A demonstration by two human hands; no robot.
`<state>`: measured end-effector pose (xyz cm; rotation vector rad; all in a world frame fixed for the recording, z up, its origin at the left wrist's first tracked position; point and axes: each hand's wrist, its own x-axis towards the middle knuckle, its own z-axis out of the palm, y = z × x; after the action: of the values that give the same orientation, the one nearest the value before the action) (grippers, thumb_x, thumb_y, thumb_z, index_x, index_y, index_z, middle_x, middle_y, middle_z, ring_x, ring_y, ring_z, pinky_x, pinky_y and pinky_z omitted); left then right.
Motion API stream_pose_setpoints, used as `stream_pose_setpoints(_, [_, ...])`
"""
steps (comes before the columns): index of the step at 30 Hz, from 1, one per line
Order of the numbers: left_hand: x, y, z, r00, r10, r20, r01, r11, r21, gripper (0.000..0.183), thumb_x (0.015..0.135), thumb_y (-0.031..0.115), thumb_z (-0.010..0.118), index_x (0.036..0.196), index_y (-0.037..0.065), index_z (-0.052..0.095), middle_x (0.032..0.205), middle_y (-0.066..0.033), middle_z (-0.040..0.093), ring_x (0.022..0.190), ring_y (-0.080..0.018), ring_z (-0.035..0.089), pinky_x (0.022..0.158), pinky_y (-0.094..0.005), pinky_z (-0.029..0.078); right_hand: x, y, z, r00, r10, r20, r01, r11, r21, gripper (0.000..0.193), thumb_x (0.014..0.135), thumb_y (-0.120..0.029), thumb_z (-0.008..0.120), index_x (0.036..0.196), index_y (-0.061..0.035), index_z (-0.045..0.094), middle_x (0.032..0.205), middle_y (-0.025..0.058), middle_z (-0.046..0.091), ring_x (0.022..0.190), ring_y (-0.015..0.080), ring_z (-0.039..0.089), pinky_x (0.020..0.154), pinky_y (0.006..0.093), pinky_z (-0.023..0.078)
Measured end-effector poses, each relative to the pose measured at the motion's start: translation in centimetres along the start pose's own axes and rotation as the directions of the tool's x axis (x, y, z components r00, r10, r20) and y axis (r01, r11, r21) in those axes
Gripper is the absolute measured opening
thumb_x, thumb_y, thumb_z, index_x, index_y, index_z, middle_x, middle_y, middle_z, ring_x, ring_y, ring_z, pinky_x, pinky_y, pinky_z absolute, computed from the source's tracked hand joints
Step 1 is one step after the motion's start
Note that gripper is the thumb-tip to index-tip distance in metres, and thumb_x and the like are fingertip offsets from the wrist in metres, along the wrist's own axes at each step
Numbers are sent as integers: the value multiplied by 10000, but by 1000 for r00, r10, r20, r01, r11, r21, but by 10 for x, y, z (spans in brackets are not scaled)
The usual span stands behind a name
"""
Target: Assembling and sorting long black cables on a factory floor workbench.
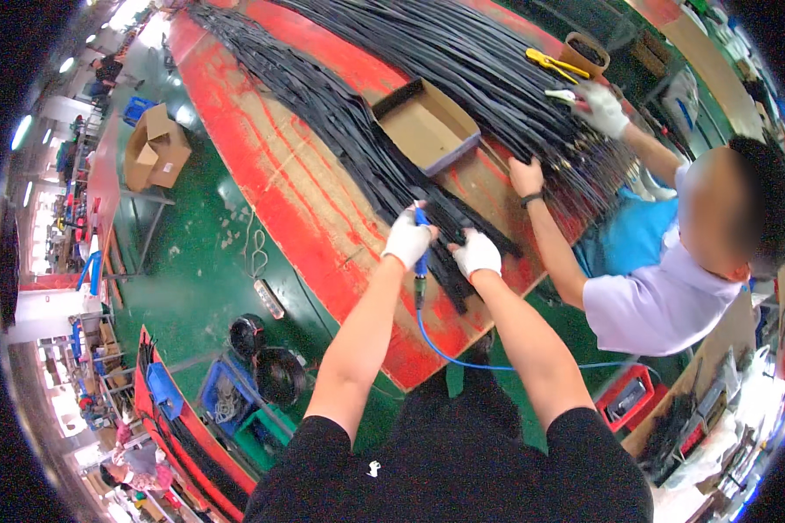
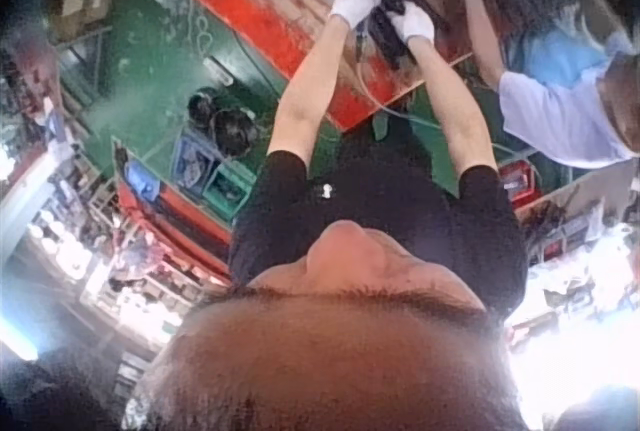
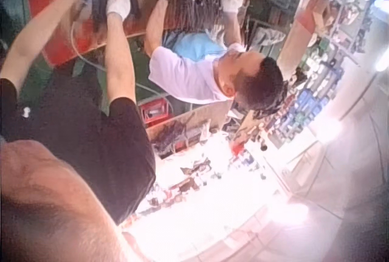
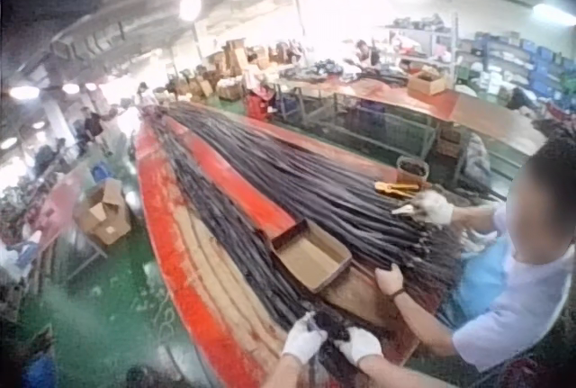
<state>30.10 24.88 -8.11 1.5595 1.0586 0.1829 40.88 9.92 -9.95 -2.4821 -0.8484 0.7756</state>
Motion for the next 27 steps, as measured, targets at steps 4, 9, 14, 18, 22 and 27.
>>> stream_pose_setpoints(4, [25,25,29,1000,16,-26,-10,974,226,672,786,249,751,1409,27,632,1052,-211,769,1008,-319,755,935,-385,570,8,4,-3,996,84,-42,-84,996,11,548,855,-371,801,1250,-8,689,1198,299,719,1143,436,693,1004,495,546])
stream_pose_setpoints(9, [27,40,31,997,-74,-26,78,927,367,542,822,301,674,1303,52,652,1315,-349,629,1243,-458,642,1098,-446,506,12,-1,3,995,95,0,-95,995,-27,401,867,-324,733,1124,-16,722,1112,286,736,1070,439,709,967,504,556])
stream_pose_setpoints(14, [20,38,27,993,-44,-107,79,936,343,492,828,293,665,1234,14,660,1268,-345,638,1205,-480,649,1075,-463,516,-1,17,11,975,-146,-169,161,984,77,320,925,-274,670,1062,7,740,1050,270,731,1000,450,702,917,511,548])
stream_pose_setpoints(18, [0,35,22,987,31,-157,-12,993,120,486,833,233,741,1255,2,671,1255,-296,693,1174,-422,688,1021,-442,540,-27,22,-1,977,-197,-85,213,944,254,312,949,-276,704,1080,2,754,1002,242,742,978,435,709,883,469,549])
stream_pose_setpoints(22, [-30,51,4,969,165,-186,-152,985,80,539,819,186,784,1320,40,646,1160,-202,725,1099,-345,716,980,-379,542,-56,20,1,978,-173,114,108,895,433,224,960,-190,754,1044,16,725,811,119,710,697,178,650,665,366,537])
stream_pose_setpoints(27, [-97,99,-39,918,206,-338,-191,979,76,559,786,136,750,1329,73,632,966,-109,662,850,-241,658,843,-365,546,-92,-5,-23,950,-206,236,35,818,575,218,945,-174,767,1032,12,692,808,75,693,670,155,619,602,341,509])
